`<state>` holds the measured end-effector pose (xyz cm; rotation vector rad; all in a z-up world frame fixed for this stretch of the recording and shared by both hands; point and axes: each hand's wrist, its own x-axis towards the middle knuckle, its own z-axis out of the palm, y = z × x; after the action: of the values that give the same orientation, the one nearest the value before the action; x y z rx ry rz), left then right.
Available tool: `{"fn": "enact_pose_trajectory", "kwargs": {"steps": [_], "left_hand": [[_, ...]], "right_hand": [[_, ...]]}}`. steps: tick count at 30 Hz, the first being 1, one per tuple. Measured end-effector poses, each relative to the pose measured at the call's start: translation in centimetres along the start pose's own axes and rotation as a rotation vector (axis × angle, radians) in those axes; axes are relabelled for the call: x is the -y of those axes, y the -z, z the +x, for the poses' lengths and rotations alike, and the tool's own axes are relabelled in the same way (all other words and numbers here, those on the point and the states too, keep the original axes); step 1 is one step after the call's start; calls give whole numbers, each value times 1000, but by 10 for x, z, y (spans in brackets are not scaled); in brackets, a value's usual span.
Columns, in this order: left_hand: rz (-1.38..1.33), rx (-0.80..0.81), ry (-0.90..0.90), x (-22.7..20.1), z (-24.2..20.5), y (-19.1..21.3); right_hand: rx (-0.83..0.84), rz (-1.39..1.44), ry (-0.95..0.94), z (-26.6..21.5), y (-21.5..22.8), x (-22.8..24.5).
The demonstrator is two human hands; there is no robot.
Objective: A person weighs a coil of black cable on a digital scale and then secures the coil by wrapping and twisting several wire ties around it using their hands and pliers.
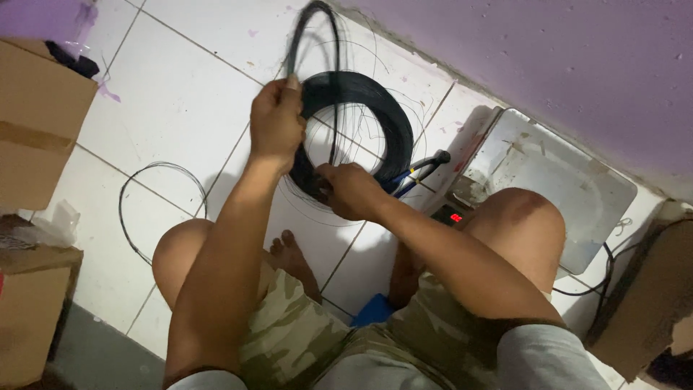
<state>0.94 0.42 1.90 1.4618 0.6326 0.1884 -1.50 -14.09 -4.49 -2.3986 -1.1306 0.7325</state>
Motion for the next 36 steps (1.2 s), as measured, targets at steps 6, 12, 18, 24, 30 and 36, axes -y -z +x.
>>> {"fn": "enact_pose_trajectory", "kwargs": {"steps": [6, 12, 18, 24, 30, 36], "left_hand": [[-223, -156, 66, -13, 2, 9], [-371, -240, -51, -20, -4, 19], [-438, -274, 27, -17, -11, 23], [-542, -332, 117, -16, -14, 38], [-537, -412, 132, -23, -19, 46], [-354, -464, 34, 13, -28, 17]], "right_hand": [[-299, 179, 50, 10, -18, -22], [36, 277, -361, 7, 14, -3], [-407, 237, -39, 17, -55, -43], [-737, 524, -16, 26, -61, -52], [-956, 298, 161, 23, -53, -49], [-994, 305, 32, 25, -69, -66]]}}
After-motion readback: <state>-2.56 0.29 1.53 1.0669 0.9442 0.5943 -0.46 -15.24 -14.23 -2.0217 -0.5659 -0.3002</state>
